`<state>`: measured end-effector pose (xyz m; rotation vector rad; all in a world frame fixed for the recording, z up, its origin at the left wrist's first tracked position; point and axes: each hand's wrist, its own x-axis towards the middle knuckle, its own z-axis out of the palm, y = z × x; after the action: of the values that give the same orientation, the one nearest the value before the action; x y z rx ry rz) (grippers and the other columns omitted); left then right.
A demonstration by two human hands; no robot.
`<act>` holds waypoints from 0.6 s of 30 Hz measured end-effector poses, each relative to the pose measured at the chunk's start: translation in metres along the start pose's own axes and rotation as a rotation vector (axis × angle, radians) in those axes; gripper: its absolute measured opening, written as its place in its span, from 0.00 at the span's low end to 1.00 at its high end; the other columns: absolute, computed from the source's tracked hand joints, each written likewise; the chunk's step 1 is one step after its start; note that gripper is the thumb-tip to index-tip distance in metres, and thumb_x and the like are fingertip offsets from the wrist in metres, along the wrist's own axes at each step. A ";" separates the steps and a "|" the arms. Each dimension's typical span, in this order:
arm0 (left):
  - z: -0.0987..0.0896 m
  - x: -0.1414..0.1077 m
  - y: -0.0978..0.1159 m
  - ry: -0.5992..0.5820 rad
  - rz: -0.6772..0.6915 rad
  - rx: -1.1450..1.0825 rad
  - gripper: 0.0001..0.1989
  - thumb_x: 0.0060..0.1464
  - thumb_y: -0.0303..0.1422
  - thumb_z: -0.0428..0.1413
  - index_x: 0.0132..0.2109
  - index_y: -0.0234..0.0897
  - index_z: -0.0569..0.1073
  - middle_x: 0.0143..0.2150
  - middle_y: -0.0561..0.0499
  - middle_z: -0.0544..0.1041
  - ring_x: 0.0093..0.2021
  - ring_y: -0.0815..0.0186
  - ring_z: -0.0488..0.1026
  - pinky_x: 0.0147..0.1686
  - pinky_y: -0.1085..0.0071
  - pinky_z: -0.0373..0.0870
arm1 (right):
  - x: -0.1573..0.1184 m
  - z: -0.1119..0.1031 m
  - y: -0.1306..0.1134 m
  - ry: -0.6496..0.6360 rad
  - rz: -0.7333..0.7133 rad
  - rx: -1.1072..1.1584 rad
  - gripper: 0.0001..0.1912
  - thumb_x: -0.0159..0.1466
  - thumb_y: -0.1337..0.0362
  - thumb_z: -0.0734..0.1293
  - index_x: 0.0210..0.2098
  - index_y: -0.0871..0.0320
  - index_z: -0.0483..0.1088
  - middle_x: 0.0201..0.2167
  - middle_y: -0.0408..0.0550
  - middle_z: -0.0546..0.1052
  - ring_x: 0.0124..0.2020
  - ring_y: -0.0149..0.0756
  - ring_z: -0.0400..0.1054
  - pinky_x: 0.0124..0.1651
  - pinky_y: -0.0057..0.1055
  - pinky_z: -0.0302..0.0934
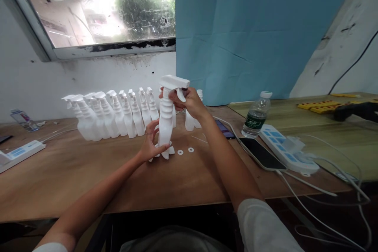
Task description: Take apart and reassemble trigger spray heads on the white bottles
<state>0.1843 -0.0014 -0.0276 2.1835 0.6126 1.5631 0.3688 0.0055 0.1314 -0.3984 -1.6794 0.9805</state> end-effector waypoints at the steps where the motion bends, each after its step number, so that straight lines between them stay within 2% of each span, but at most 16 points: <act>1: 0.001 0.005 0.002 -0.008 0.016 -0.013 0.43 0.48 0.44 0.64 0.64 0.49 0.48 0.68 0.41 0.51 0.68 0.51 0.51 0.60 0.51 0.60 | -0.002 -0.001 -0.004 -0.012 -0.016 -0.002 0.18 0.53 0.51 0.73 0.37 0.56 0.73 0.33 0.47 0.77 0.16 0.21 0.44 0.17 0.26 0.44; 5: 0.004 0.025 0.007 -0.107 0.072 -0.093 0.43 0.47 0.41 0.65 0.64 0.50 0.49 0.68 0.43 0.50 0.68 0.50 0.50 0.61 0.50 0.60 | -0.010 -0.014 -0.018 -0.057 -0.033 -0.025 0.19 0.55 0.50 0.72 0.40 0.56 0.72 0.34 0.48 0.77 0.15 0.20 0.41 0.17 0.27 0.45; 8: 0.005 0.040 0.010 -0.262 0.045 -0.100 0.46 0.43 0.37 0.66 0.64 0.49 0.50 0.65 0.43 0.52 0.67 0.48 0.53 0.60 0.49 0.61 | -0.016 -0.029 -0.028 -0.111 0.025 -0.045 0.23 0.56 0.47 0.71 0.45 0.54 0.69 0.35 0.47 0.77 0.15 0.20 0.39 0.16 0.28 0.48; 10: 0.008 0.049 0.009 -0.333 0.001 -0.087 0.47 0.42 0.35 0.67 0.64 0.49 0.50 0.64 0.42 0.53 0.66 0.48 0.54 0.60 0.48 0.62 | -0.019 -0.037 -0.036 -0.096 0.003 -0.075 0.26 0.58 0.45 0.69 0.50 0.51 0.67 0.38 0.48 0.78 0.15 0.20 0.38 0.17 0.29 0.50; 12: 0.013 0.057 0.005 -0.321 -0.054 -0.091 0.47 0.41 0.33 0.67 0.63 0.48 0.50 0.64 0.42 0.54 0.66 0.48 0.54 0.59 0.47 0.63 | -0.021 -0.043 -0.045 -0.010 -0.091 -0.123 0.25 0.59 0.44 0.67 0.51 0.49 0.65 0.41 0.48 0.77 0.15 0.21 0.38 0.18 0.30 0.51; 14: 0.021 0.064 -0.004 -0.253 -0.113 -0.096 0.47 0.40 0.31 0.67 0.63 0.48 0.49 0.64 0.41 0.53 0.65 0.48 0.55 0.58 0.47 0.64 | -0.023 -0.047 -0.055 0.148 -0.222 -0.180 0.23 0.61 0.43 0.66 0.50 0.47 0.65 0.41 0.48 0.77 0.14 0.22 0.38 0.18 0.31 0.49; 18: 0.040 0.075 -0.031 -0.179 -0.216 -0.081 0.49 0.37 0.30 0.67 0.62 0.44 0.49 0.64 0.39 0.54 0.64 0.47 0.57 0.58 0.45 0.62 | -0.024 -0.056 -0.069 0.518 -0.420 -0.310 0.23 0.63 0.40 0.60 0.49 0.46 0.64 0.32 0.46 0.72 0.14 0.24 0.41 0.20 0.32 0.44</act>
<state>0.2402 0.0639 0.0019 2.0913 0.6898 1.2464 0.4432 -0.0303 0.1727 -0.4348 -1.3557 0.2702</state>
